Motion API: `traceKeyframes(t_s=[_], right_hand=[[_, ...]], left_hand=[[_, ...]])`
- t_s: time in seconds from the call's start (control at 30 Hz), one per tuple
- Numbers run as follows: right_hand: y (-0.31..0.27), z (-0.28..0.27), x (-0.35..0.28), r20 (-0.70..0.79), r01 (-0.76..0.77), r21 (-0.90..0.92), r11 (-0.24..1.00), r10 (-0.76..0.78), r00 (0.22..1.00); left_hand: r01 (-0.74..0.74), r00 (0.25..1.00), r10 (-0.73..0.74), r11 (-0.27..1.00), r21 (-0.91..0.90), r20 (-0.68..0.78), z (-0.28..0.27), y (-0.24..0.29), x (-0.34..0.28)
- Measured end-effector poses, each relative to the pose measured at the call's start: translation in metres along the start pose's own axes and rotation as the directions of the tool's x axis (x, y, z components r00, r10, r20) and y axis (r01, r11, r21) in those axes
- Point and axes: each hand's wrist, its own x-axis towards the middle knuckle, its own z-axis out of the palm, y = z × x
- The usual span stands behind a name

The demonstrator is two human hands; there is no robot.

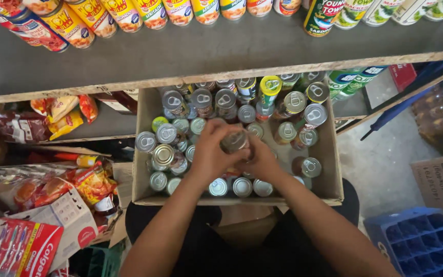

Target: Stocking canned food onto store shelves from a box on the floor.

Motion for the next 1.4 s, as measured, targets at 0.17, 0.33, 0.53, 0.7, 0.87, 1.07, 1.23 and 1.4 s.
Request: traceKeyframes(t_s=[0.17,0.33,0.53,0.7,0.87,1.07,1.23,1.4], right_hand=[[0.026,-0.024,-0.002,-0.130,0.017,-0.205,0.979,-0.045,0.990],[0.048,-0.030,-0.002,-0.185,-0.165,-0.008,0.986,0.161,0.969],[0.065,-0.024,0.005,-0.189,-0.205,0.185,0.961,0.240,0.952],[0.052,-0.019,0.002,-0.264,-0.208,0.166,0.964,0.247,0.933],[0.040,-0.027,0.003,-0.329,0.030,0.092,0.995,0.002,0.944],[-0.081,-0.036,0.012,-0.392,0.173,0.121,0.978,-0.113,0.913],[-0.164,-0.054,0.045,-0.367,0.286,0.090,0.954,-0.236,0.900],[-0.195,-0.080,0.090,-0.338,0.260,-0.526,0.810,-0.480,0.809]], left_hand=[[0.266,0.964,-0.266,0.964,0.014,0.017,0.027,-0.072,0.028],[0.068,0.995,-0.009,0.774,0.630,-0.096,0.034,-0.077,0.053],[0.009,0.977,0.148,0.683,0.731,-0.151,0.069,-0.107,0.035],[-0.029,0.992,0.093,0.811,0.585,-0.080,0.054,-0.074,0.019],[0.069,0.975,-0.012,0.966,0.249,-0.224,0.037,-0.022,0.019],[-0.170,0.941,0.127,0.979,-0.114,-0.314,-0.010,0.047,0.059],[-0.242,0.933,0.127,0.914,-0.326,-0.337,-0.038,0.059,0.125],[-0.238,0.967,0.136,0.786,-0.571,-0.216,-0.039,0.026,0.178]])
